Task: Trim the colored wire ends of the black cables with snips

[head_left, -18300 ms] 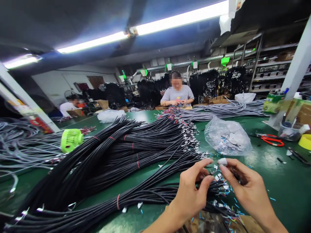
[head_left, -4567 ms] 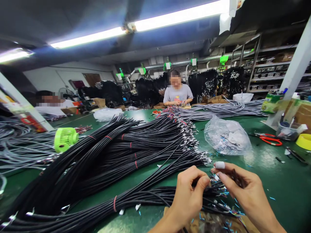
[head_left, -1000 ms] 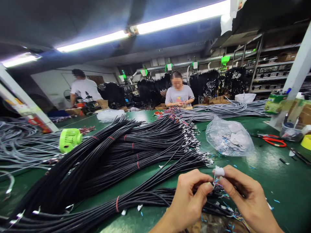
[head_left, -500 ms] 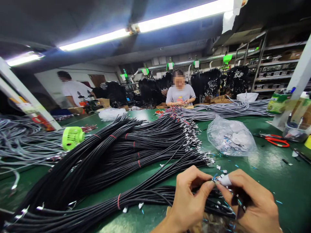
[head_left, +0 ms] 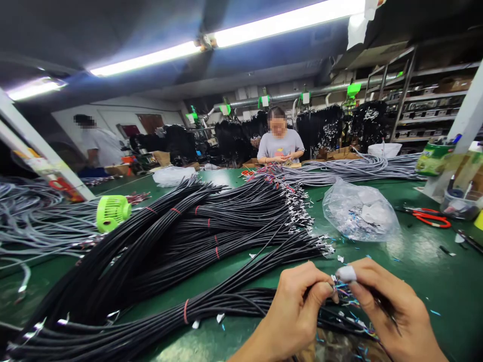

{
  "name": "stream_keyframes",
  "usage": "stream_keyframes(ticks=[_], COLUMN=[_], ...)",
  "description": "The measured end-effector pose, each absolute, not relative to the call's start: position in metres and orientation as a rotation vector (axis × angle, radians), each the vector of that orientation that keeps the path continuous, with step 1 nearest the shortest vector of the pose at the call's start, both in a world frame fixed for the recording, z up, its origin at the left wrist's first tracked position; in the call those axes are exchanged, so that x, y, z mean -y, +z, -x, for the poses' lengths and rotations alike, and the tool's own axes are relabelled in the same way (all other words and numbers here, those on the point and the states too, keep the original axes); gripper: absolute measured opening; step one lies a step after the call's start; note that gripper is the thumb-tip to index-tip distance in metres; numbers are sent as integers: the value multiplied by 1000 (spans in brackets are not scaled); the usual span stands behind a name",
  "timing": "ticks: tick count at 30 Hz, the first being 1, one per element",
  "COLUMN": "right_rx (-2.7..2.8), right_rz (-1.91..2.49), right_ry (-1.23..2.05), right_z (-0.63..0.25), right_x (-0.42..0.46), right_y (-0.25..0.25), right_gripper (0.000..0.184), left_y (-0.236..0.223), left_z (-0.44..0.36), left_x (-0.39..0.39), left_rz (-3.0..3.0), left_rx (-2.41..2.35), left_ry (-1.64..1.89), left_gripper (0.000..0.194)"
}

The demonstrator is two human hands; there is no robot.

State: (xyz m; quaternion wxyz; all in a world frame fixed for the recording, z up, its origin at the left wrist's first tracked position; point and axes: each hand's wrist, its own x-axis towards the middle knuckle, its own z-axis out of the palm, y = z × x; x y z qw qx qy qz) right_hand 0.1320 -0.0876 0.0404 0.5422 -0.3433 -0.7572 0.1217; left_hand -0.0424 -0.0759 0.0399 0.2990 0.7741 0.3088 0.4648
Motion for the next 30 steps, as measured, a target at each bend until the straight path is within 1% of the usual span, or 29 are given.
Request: stream_keyframes(ticks=[4, 8, 12, 13, 16, 19, 21, 24, 27, 30], right_rx=[1805, 1754, 1756, 1753, 1729, 1672, 1629, 1524, 1538, 1656], right_rz=[830, 882, 870, 882, 977, 1071, 1093, 1101, 1107, 1116], right_ry=[315, 311, 370, 401, 496, 582, 623, 586, 547, 593], right_z=[-131, -133, -131, -131, -131, -133, -134, -134, -137, -142], right_x=[86, 86, 86, 86, 84, 80, 79, 79, 79, 78], right_y=[38, 35, 38, 39, 38, 35, 32, 30, 25, 16], right_gripper=[25, 24, 10, 9, 13, 18, 20, 20, 21, 35], left_y=[40, 41, 43, 43, 43, 42, 42, 43, 43, 43], left_z=[44, 45, 44, 44, 42, 41, 41, 42, 42, 43], left_x=[75, 75, 76, 76, 76, 76, 75, 75, 75, 75], left_rz=[-2001, -1865, -1842, -1862, -1952, -1990, -1976, -1979, -2006, -2015], left_rx=[-839, -852, -859, -857, -859, -868, -870, -862, -844, -852], left_ry=[1160, 1084, 1039, 1048, 1141, 1325, 1431, 1471, 1457, 1467], left_gripper=[34, 42, 44, 43, 33, 19, 14, 11, 14, 18])
